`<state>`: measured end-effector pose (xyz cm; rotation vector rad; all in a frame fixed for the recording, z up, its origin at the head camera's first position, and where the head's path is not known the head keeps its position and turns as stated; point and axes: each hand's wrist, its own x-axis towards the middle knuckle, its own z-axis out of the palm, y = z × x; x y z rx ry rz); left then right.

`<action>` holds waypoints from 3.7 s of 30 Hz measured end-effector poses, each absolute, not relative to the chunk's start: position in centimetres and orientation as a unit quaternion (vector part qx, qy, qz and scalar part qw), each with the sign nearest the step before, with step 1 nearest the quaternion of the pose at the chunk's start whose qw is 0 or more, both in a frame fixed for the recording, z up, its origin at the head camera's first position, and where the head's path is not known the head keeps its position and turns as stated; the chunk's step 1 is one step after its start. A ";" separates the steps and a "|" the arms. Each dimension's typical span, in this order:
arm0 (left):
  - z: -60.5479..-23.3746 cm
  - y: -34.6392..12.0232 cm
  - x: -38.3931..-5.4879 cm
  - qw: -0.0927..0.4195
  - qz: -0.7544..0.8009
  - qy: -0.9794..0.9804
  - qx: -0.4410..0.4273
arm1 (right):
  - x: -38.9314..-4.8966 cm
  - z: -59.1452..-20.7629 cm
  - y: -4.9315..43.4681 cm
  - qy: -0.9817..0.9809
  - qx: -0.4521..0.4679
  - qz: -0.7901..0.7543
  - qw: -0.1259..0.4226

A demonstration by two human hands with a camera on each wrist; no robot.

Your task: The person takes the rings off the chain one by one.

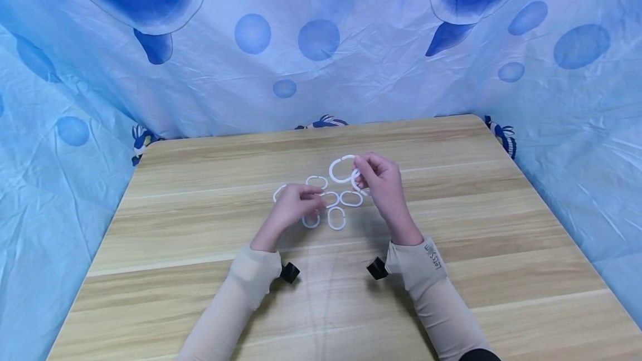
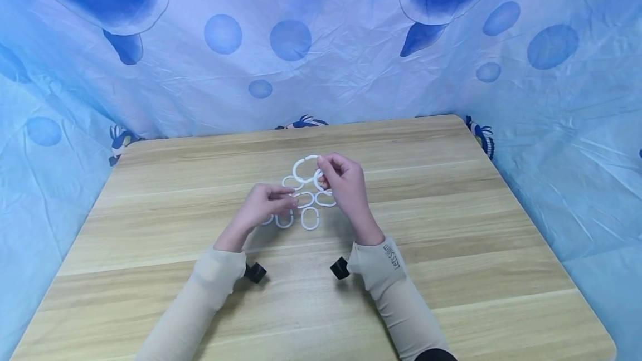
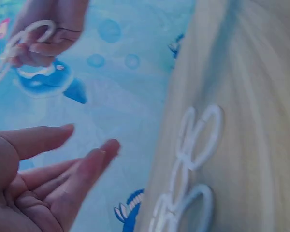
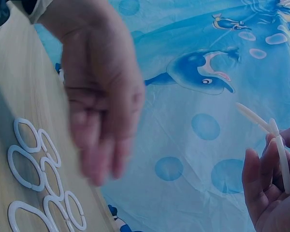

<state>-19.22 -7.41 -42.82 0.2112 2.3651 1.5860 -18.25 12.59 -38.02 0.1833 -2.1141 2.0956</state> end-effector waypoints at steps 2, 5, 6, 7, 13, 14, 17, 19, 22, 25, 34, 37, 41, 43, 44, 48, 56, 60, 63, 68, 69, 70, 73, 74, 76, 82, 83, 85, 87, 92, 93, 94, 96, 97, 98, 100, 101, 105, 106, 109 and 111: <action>-42.2 -7.6 -19.2 0.135 0.588 0.794 0.072 | -18.3 -38.0 12.6 -0.708 0.063 0.699 0.078; -41.3 -7.7 -18.9 0.122 0.639 0.756 0.070 | -18.3 -38.0 12.5 -0.707 0.064 0.700 0.077; -41.0 -7.7 -18.8 0.118 0.653 0.745 0.070 | -18.3 -38.0 12.5 -0.707 0.065 0.700 0.075; -40.7 -7.7 -18.7 0.115 0.665 0.735 0.069 | -18.3 -38.0 12.5 -0.707 0.066 0.700 0.072; -39.5 -7.5 -18.0 0.112 0.705 0.696 0.077 | -18.2 -38.1 12.2 -0.716 0.077 0.693 0.040; -39.4 -7.5 -17.8 0.114 0.708 0.692 0.078 | -18.2 -38.1 12.2 -0.719 0.079 0.689 0.035; -39.1 -7.3 -17.5 0.118 0.716 0.683 0.080 | -18.2 -38.1 12.0 -0.729 0.090 0.678 0.025; -39.0 -7.2 -17.4 0.119 0.719 0.680 0.082 | -18.2 -38.2 11.9 -0.735 0.099 0.670 0.022; -38.9 -7.1 -17.3 0.117 0.718 0.681 0.082 | -18.1 -38.2 11.9 -0.740 0.111 0.663 0.022; -38.8 -7.1 -17.2 0.115 0.722 0.676 0.085 | -18.0 -38.1 11.9 -0.743 0.116 0.659 0.027; -38.6 -7.0 -17.0 0.111 0.759 0.637 0.073 | -17.9 -37.9 11.8 -0.747 0.128 0.652 0.022; -38.7 -6.9 -17.0 0.107 0.764 0.633 0.065 | -18.0 -38.0 11.8 -0.749 0.132 0.649 0.013; -38.8 -7.0 -17.2 0.090 0.766 0.634 0.053 | -18.1 -38.1 11.9 -0.752 0.133 0.646 0.015; -38.7 -7.1 -17.2 0.078 0.764 0.638 0.051 | -18.1 -38.1 12.0 -0.749 0.132 0.649 0.018; -38.6 -7.2 -17.2 0.072 0.763 0.641 0.051 | -18.2 -38.1 12.0 -0.748 0.132 0.650 0.020; -38.2 -7.6 -17.2 0.050 0.765 0.641 0.050 | -18.2 -37.9 12.2 -0.746 0.130 0.652 0.030; -37.9 -8.2 -17.3 0.025 0.769 0.636 0.061 | -18.5 -38.1 12.5 -0.755 0.139 0.640 0.025; -37.9 -8.2 -17.4 0.011 0.773 0.631 0.056 | -18.4 -38.0 12.6 -0.762 0.133 0.634 0.016; -38.0 -8.3 -17.4 0.001 0.771 0.634 0.054 | -18.3 -38.0 12.7 -0.760 0.121 0.639 0.007; -38.1 -8.5 -17.4 -0.013 0.762 0.645 0.054 | -18.3 -38.0 12.8 -0.756 0.107 0.646 0.003; -38.2 -8.5 -17.4 -0.016 0.759 0.649 0.055 | -18.3 -38.0 12.8 -0.757 0.105 0.645 0.004; -38.2 -8.5 -17.3 -0.018 0.756 0.652 0.057 | -18.4 -38.0 12.8 -0.757 0.102 0.646 0.004; -38.1 -8.5 -17.3 -0.027 0.746 0.663 0.065 | -18.4 -38.0 12.8 -0.754 0.094 0.650 0.005; -38.1 -8.5 -17.2 -0.030 0.743 0.665 0.069 | -18.5 -38.0 12.9 -0.754 0.091 0.651 0.004; -38.1 -8.5 -17.2 -0.037 0.736 0.672 0.075 | -18.5 -38.0 13.0 -0.752 0.085 0.653 0.005; -38.1 -8.3 -17.1 -0.055 0.685 0.722 0.088 | -18.5 -37.9 13.1 -0.751 0.076 0.656 0.006; -38.1 -8.3 -17.1 -0.058 0.673 0.732 0.089 | -18.5 -37.9 13.2 -0.751 0.077 0.656 0.006; -38.1 -8.3 -17.0 -0.062 0.655 0.747 0.091 | -18.5 -37.9 13.1 -0.752 0.078 0.654 0.006; -38.1 -8.2 -16.9 -0.064 0.642 0.758 0.094 | -18.5 -37.8 13.1 -0.753 0.079 0.653 0.007; -38.2 -7.9 -16.7 -0.072 0.620 0.775 0.105 | -18.5 -37.9 12.9 -0.755 0.083 0.650 0.008; -38.2 -7.8 -16.6 -0.076 0.612 0.780 0.107 | -18.5 -38.0 12.8 -0.756 0.084 0.649 0.009; -38.2 -7.8 -16.6 -0.079 0.606 0.784 0.110 | -18.5 -38.0 12.8 -0.757 0.085 0.648 0.009; -38.3 -7.7 -16.6 -0.088 0.592 0.793 0.114 | -18.5 -38.0 12.7 -0.759 0.086 0.646 0.010; -38.3 -7.6 -16.6 -0.092 0.586 0.796 0.117 | -18.5 -38.0 12.7 -0.759 0.087 0.645 0.011; -38.3 -7.6 -16.6 -0.096 0.581 0.800 0.118 | -18.4 -38.0 12.7 -0.760 0.086 0.644 0.011; -38.3 -7.5 -16.6 -0.100 0.574 0.804 0.121 | -18.4 -37.9 12.6 -0.761 0.085 0.643 0.011; -38.3 -7.5 -16.6 -0.102 0.572 0.805 0.121 | -18.4 -37.9 12.6 -0.761 0.084 0.643 0.010; -38.2 -7.6 -16.5 -0.104 0.570 0.807 0.115 | -18.5 -37.9 12.7 -0.761 0.081 0.644 0.009; -38.1 -7.6 -16.5 -0.105 0.570 0.807 0.114 | -18.5 -37.9 12.7 -0.761 0.080 0.643 0.009; -38.0 -7.6 -16.4 -0.106 0.568 0.809 0.109 | -18.5 -37.9 12.8 -0.763 0.077 0.642 0.009; -38.0 -7.6 -16.4 -0.108 0.566 0.810 0.107 | -18.5 -37.9 12.8 -0.764 0.078 0.641 0.008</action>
